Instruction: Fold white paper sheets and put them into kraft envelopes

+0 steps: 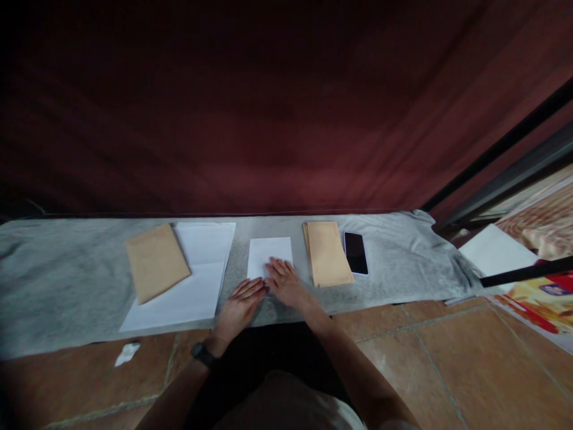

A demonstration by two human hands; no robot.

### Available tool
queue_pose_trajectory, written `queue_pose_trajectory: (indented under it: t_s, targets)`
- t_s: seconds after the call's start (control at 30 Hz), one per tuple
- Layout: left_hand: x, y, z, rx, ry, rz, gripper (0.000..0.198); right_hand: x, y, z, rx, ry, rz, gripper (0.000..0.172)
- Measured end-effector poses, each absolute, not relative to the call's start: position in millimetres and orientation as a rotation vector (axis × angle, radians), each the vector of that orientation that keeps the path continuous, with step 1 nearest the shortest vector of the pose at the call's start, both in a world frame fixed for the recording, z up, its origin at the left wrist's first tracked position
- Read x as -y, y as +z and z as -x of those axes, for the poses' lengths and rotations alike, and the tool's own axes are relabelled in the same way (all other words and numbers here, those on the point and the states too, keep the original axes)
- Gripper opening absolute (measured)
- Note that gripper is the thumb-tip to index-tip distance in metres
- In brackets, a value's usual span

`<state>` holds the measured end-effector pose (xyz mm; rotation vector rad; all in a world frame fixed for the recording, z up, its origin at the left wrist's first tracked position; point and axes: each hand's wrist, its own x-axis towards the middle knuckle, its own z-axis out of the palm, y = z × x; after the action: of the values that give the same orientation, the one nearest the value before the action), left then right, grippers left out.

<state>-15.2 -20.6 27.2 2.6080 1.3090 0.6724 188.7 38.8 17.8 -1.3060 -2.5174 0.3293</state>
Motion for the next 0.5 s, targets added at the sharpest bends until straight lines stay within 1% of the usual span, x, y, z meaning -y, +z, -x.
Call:
queue_pose_trajectory:
  t_s: [0.17, 0.3, 0.37, 0.5]
  targets:
    - [24, 31, 16, -1.298, 0.669, -2.602, 0.038, 14, 20, -222, 2.537, 0.386, 1.15, 0.053]
    - [23, 38, 15, -1.346, 0.646, -2.523, 0.034, 19, 22, -229, 2.451, 0.444, 1.166, 0.045]
    - [17, 41, 9, -1.406, 0.607, -2.467, 0.034, 18, 21, -226, 2.409, 0.439, 1.191, 0.045]
    - [-7, 37, -14, -1.514, 0.542, -2.451, 0.043, 19, 17, -220, 2.364, 0.413, 1.212, 0.047]
